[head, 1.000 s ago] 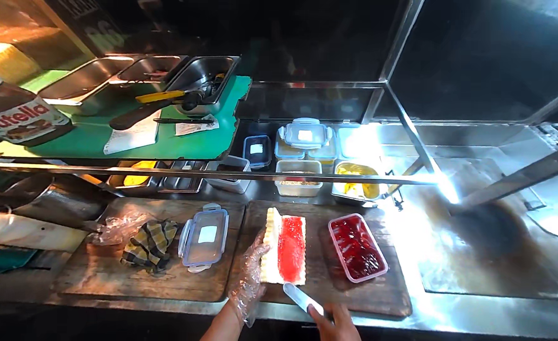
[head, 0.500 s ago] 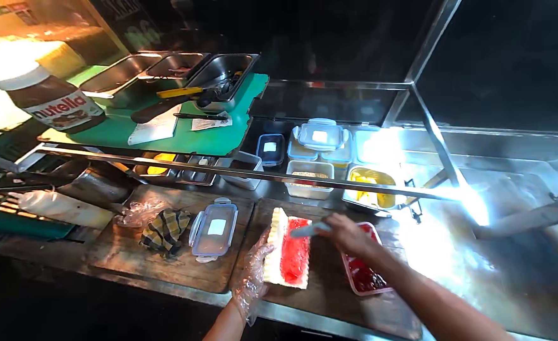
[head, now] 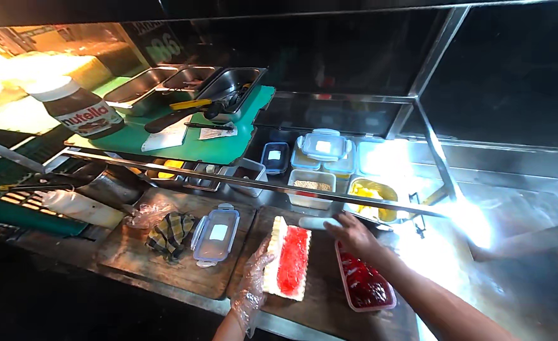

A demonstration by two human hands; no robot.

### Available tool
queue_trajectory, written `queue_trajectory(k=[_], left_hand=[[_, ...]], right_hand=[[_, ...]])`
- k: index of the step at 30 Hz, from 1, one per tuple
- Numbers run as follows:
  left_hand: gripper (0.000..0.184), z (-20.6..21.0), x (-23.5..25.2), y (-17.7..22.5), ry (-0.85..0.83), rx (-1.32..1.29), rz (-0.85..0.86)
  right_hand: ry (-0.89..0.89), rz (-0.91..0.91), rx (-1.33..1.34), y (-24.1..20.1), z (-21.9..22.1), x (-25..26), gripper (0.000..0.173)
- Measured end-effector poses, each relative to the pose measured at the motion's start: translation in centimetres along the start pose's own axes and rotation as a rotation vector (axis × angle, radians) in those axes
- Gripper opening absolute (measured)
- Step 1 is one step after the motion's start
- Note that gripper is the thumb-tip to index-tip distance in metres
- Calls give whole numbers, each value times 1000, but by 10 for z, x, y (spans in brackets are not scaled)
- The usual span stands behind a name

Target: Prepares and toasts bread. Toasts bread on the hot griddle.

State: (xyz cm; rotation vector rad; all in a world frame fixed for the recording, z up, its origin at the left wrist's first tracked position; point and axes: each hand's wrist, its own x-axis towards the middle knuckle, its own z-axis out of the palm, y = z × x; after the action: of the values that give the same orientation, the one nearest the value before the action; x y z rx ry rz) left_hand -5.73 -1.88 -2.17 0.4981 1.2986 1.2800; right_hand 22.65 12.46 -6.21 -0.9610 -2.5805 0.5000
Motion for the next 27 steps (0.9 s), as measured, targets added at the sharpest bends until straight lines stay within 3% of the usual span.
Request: queue_trajectory(k=[2,5,8,13,18,22,25,27], left_hand=[[57,-2,0,-1,-17,30,11],[56,0,-1,1,6,48,22],[57,-1,-1,1,-1,51,6],[60,-3,2,1,-32,34,4],[55,-6,5,-2,4,-7,-31],[46,-14,8,0,-32,-67,-97],[41,-23,8,0,-33,-89,-138],[41,-24,7,7,-78,-150,-182]], right_hand=[[-55,-19,2,-3,-4,-14,43],[4,0,4,1,-7,-16,37],[-119,-39,34,-8,-3,-3,45],[-9,-68,31,-11,10,21,39],[-76,222,75,-41,1,4,39],[-55,642,127,-82,5,-16,37],[-98,815,295,-154,14,-34,37],[-70,925,373,-213,22,-74,38]])
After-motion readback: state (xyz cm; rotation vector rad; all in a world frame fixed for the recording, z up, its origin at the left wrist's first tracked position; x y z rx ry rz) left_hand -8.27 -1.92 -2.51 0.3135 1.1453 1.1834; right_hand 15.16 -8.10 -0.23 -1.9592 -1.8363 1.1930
